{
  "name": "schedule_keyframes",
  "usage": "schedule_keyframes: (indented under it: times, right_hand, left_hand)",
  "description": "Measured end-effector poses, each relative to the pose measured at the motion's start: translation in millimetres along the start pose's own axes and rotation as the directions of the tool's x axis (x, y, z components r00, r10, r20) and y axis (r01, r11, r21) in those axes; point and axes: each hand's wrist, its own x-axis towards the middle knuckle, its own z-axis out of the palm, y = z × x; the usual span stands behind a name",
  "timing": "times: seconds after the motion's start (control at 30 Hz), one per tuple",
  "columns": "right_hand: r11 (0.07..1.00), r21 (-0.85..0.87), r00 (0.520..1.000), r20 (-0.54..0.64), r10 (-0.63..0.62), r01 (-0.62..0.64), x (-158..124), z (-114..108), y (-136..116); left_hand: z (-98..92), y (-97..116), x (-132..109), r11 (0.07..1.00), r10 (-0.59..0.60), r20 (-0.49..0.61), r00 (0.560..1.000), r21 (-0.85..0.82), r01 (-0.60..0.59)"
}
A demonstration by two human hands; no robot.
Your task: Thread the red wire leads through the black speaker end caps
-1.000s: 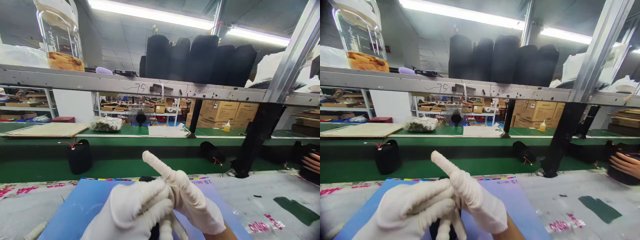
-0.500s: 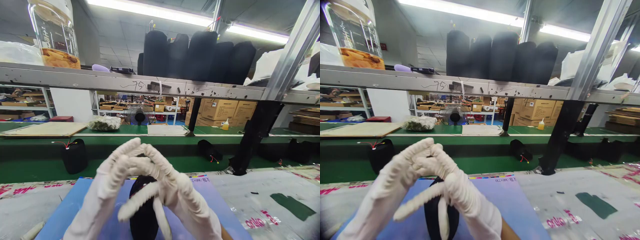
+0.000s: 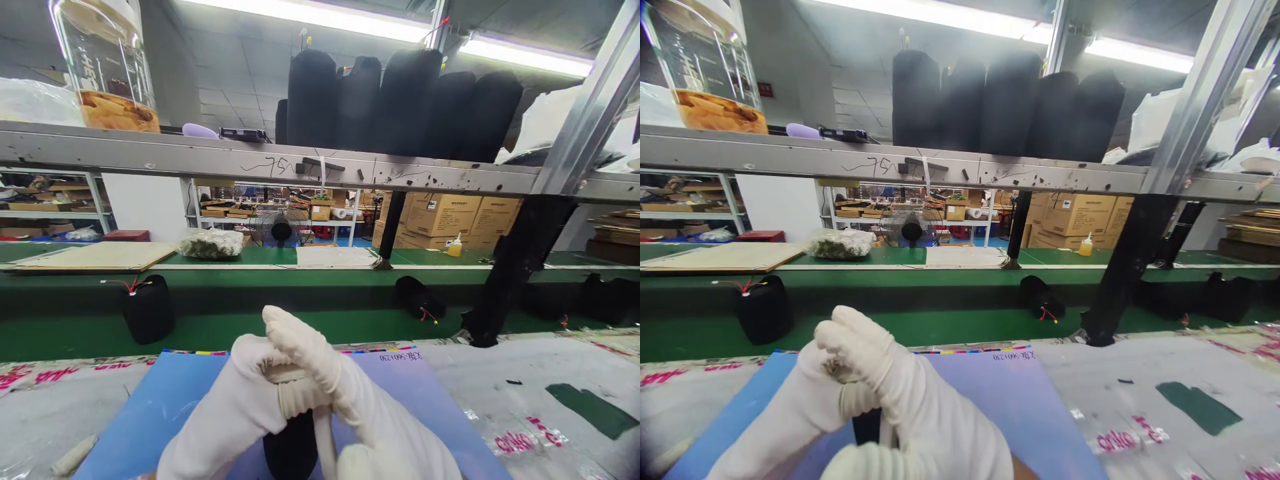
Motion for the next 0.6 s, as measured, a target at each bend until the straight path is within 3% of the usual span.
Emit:
schedule_keyframes:
  times: [0.1,0.2,0.27,0.37,0.43,0.53,0.6]
  right_hand:
    - [0.991,0.130,0.999,0.052,0.014,-0.020,-5,-5,-4]
    - [0.945,0.327,0.999,0.017,-0.031,0.023,-10,-11,-8]
    - [0.900,0.434,0.998,-0.002,-0.056,0.051,-11,-10,-10]
    - [0.901,0.431,0.998,0.002,-0.056,0.050,-12,-3,-11]
    - [0.918,0.393,0.998,0.005,-0.060,0.053,-13,3,-13]
    - [0.926,0.348,0.989,-0.060,-0.135,0.148,-13,1,-18]
    - [0.927,0.273,0.954,-0.227,-0.197,0.256,-11,-7,-20]
  left_hand:
    - [-1.9,2,1,0.998,-0.021,0.091,0.996,-0.057,0.026]
    - [-5.2,0,5,0.970,0.092,-0.037,0.995,-0.224,-0.098]
    - [-4.6,-4,8,0.957,0.171,-0.113,0.979,-0.216,-0.192]
    - [0.8,-11,11,0.962,0.242,-0.098,0.965,-0.107,-0.252]
    - [5.0,-13,10,0.970,0.211,-0.056,0.976,-0.114,-0.216]
    - [8.2,-9,8,0.964,0.077,-0.007,0.997,-0.254,-0.076]
    - [7.9,-2,8,0.909,0.065,-0.005,0.998,-0.412,-0.062]
